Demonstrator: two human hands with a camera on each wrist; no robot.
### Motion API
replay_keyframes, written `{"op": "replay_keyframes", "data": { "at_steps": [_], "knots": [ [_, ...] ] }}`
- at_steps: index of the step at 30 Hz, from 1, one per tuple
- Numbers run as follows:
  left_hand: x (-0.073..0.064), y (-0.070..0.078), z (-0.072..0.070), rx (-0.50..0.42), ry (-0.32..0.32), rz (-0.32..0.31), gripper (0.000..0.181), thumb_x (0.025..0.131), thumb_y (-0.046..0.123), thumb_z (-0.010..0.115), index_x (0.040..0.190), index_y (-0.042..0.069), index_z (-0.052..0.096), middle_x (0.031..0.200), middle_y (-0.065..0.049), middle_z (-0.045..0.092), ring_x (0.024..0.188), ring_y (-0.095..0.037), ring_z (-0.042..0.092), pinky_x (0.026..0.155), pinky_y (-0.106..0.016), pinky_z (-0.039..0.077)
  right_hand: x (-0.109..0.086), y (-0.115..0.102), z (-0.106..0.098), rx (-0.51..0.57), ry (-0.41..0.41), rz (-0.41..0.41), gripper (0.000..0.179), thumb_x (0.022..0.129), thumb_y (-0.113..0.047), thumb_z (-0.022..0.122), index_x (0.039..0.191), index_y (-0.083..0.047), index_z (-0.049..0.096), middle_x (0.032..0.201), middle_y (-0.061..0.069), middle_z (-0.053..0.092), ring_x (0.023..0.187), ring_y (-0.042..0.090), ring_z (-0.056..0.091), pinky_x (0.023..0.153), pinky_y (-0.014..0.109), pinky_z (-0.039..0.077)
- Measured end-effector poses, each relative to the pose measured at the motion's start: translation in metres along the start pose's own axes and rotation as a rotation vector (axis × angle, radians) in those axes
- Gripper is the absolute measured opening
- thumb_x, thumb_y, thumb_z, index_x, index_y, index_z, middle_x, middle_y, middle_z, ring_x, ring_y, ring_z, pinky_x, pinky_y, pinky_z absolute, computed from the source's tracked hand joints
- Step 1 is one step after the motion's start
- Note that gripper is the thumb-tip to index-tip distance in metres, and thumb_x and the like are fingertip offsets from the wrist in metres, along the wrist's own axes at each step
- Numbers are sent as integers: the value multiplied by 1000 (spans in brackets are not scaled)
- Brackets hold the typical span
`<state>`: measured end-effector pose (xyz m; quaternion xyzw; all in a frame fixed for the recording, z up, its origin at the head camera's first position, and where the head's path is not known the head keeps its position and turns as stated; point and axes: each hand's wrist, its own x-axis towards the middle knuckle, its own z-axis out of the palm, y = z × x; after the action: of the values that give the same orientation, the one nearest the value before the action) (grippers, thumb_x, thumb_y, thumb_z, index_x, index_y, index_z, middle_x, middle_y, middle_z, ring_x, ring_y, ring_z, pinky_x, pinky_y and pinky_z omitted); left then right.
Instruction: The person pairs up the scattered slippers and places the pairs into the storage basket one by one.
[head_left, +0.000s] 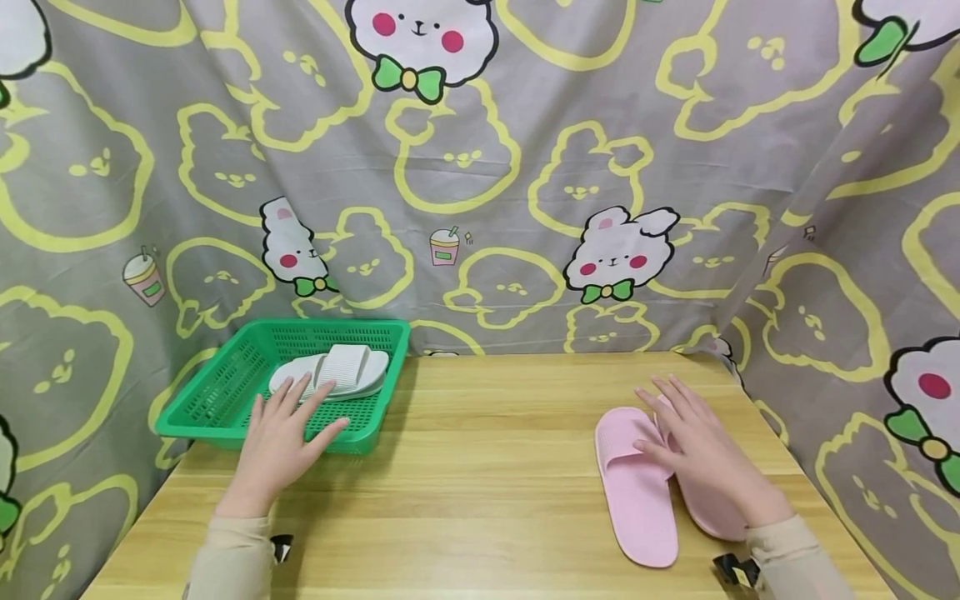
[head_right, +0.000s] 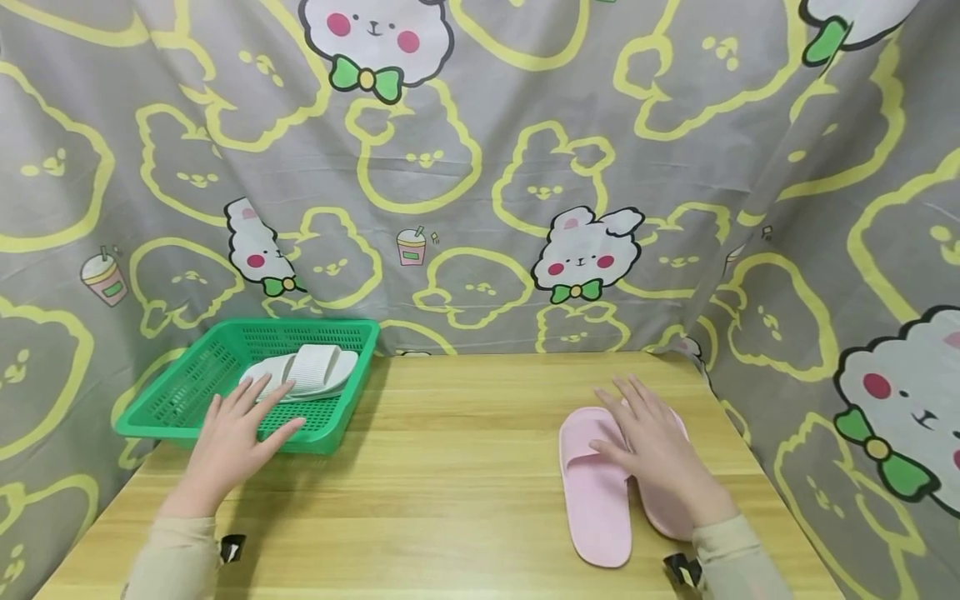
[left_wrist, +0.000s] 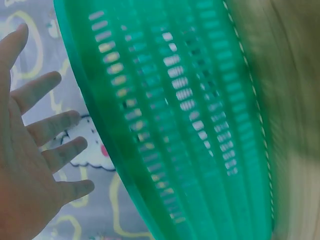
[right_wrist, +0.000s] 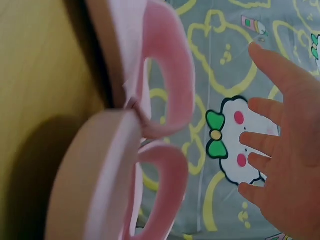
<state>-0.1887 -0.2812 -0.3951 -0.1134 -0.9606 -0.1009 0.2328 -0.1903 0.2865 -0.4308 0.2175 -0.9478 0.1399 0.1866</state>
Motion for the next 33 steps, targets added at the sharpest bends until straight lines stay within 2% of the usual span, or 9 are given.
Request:
{"op": "replay_keyframes", "data": {
  "at_steps": [3, 7, 18, 23, 29, 33],
  "knots": [
    [5, 10, 3, 1, -9, 27, 64, 77, 55, 59, 133, 28, 43, 141, -15, 37, 133, -37, 25, 103, -66, 10, -1, 7, 2, 9, -12, 30, 73, 76, -47, 65, 138, -21, 36, 145, 17, 27, 138, 33, 12, 111, 51, 7],
    [11, 23, 8, -8, -16, 52, 63, 77, 57, 58, 132, 31, 44, 141, -12, 37, 132, -36, 27, 103, -65, 12, -3, 14, 3, 12, -27, 70, 71, 78, -47, 63, 138, -19, 35, 145, 18, 26, 139, 33, 10, 109, 55, 9],
    [26, 54, 24, -24, 3, 136, 63, 78, 59, 55, 133, 34, 41, 141, -6, 40, 133, -33, 27, 104, -63, 14, -11, 35, 9, 35, -87, 151, 69, 82, -48, 58, 139, -17, 33, 144, 22, 24, 139, 34, 3, 105, 62, 7],
    [33, 69, 31, -37, -13, 167, 60, 80, 61, 50, 134, 36, 40, 144, -1, 35, 135, -31, 26, 105, -62, 14, -14, 45, 9, 16, -88, 183, 69, 81, -48, 59, 137, -15, 36, 141, 24, 28, 136, 40, 9, 99, 65, 14],
    [41, 87, 37, -59, -25, 200, 61, 81, 63, 46, 134, 37, 38, 144, 0, 34, 137, -27, 22, 107, -60, 11, -16, 51, 8, 33, -132, 200, 68, 82, -48, 57, 137, -13, 36, 140, 27, 28, 133, 46, 12, 100, 65, 11],
    [47, 100, 41, -82, -15, 216, 60, 80, 63, 48, 134, 36, 40, 144, 0, 34, 137, -24, 21, 109, -58, 9, -19, 52, 5, 57, -184, 234, 69, 83, -49, 56, 137, -12, 35, 139, 28, 28, 131, 49, 13, 98, 67, 11]
  ]
}}
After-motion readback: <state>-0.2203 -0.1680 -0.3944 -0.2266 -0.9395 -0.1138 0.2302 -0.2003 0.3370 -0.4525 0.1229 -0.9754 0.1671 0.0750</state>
